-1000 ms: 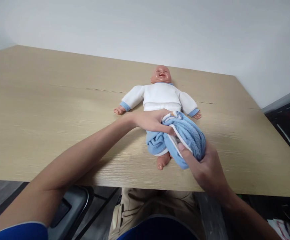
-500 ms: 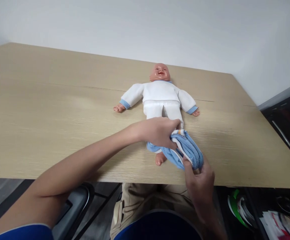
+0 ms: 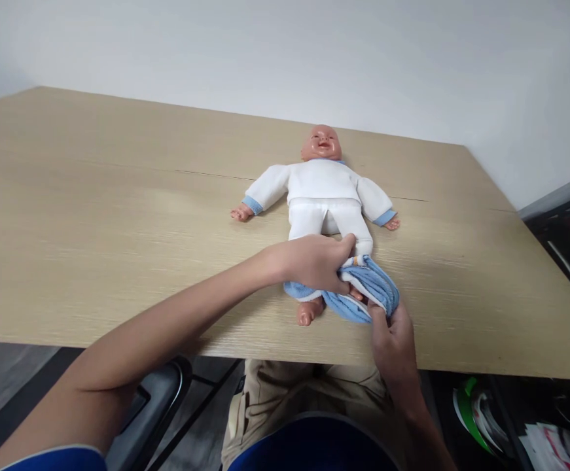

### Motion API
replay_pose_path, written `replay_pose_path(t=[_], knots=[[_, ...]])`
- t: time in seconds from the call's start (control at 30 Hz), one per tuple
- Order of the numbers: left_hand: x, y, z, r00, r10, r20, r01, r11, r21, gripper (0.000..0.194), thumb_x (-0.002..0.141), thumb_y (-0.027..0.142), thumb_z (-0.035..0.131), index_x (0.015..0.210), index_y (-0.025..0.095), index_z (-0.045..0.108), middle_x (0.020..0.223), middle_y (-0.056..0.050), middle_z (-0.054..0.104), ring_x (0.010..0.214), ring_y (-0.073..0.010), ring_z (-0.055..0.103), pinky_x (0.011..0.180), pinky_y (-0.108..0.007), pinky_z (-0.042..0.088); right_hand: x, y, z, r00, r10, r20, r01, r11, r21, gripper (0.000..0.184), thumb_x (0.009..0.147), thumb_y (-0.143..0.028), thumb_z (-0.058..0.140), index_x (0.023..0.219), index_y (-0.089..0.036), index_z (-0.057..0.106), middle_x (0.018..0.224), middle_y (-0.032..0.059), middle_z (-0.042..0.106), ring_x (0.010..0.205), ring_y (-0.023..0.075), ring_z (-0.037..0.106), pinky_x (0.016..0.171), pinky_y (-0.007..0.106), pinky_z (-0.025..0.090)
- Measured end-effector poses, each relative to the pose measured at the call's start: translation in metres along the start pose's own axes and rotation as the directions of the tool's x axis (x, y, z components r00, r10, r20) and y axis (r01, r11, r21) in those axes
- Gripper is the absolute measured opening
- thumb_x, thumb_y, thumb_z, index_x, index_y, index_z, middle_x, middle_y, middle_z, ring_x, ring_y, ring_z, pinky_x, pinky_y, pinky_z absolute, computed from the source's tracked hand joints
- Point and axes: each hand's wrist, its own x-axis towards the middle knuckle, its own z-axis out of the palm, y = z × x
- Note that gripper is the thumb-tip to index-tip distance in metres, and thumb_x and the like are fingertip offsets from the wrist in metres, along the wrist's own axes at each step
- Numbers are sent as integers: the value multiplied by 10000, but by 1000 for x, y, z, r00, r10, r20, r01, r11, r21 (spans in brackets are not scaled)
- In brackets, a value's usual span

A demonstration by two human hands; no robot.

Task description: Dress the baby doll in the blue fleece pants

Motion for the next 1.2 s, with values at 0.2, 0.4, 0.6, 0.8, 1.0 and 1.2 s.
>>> replay_pose_path(t=[0.2,0.4,0.6,0.8,1.0,1.2], knots=[[-6,-12,0,993,90,-72,-110,930,-352,591,833,427,790,1272,219,454,1015,-49,703,852,-255,682,741,-348,476,-4,-1,5,999,48,-15,-45,986,159,273,1028,-341,666,1289,-267,695,1253,120,833,1164,342,805,1029,487,671],[-20,-16,11,977,80,-198,-180,808,-561,613,829,395,797,1338,205,514,1154,-55,649,899,-214,638,774,-336,480,16,-23,-7,996,38,80,-57,965,256,540,967,-357,801,1433,-294,534,1332,101,800,1180,302,797,1009,429,670],[-17,-19,18,896,148,-419,-350,816,-460,374,866,363,843,1140,205,645,953,6,650,894,-212,603,785,-320,428,60,-25,-38,968,-96,232,75,992,97,329,955,-308,812,1256,-264,686,1155,53,803,1024,258,760,908,359,630],[-10,-30,19,824,243,-511,-413,876,-249,241,937,380,774,892,205,615,801,31,589,832,-202,561,872,-360,385,115,-23,-57,855,-179,486,215,976,-19,324,929,-503,897,1080,-258,750,995,44,789,912,276,723,839,383,617],[-19,-40,15,821,173,-544,-301,941,-157,524,967,683,839,939,206,623,867,15,628,877,-227,580,851,-365,355,167,-35,-74,691,-180,700,231,973,23,492,910,-611,945,1227,-281,764,1140,60,788,1023,292,752,905,386,647],[-25,-67,18,824,169,-542,-309,934,-179,468,984,629,848,1009,191,687,906,4,645,874,-217,584,879,-368,396,183,-35,-66,622,-273,734,330,941,70,417,956,-582,908,1226,-296,772,1152,60,760,1076,293,747,953,372,641]])
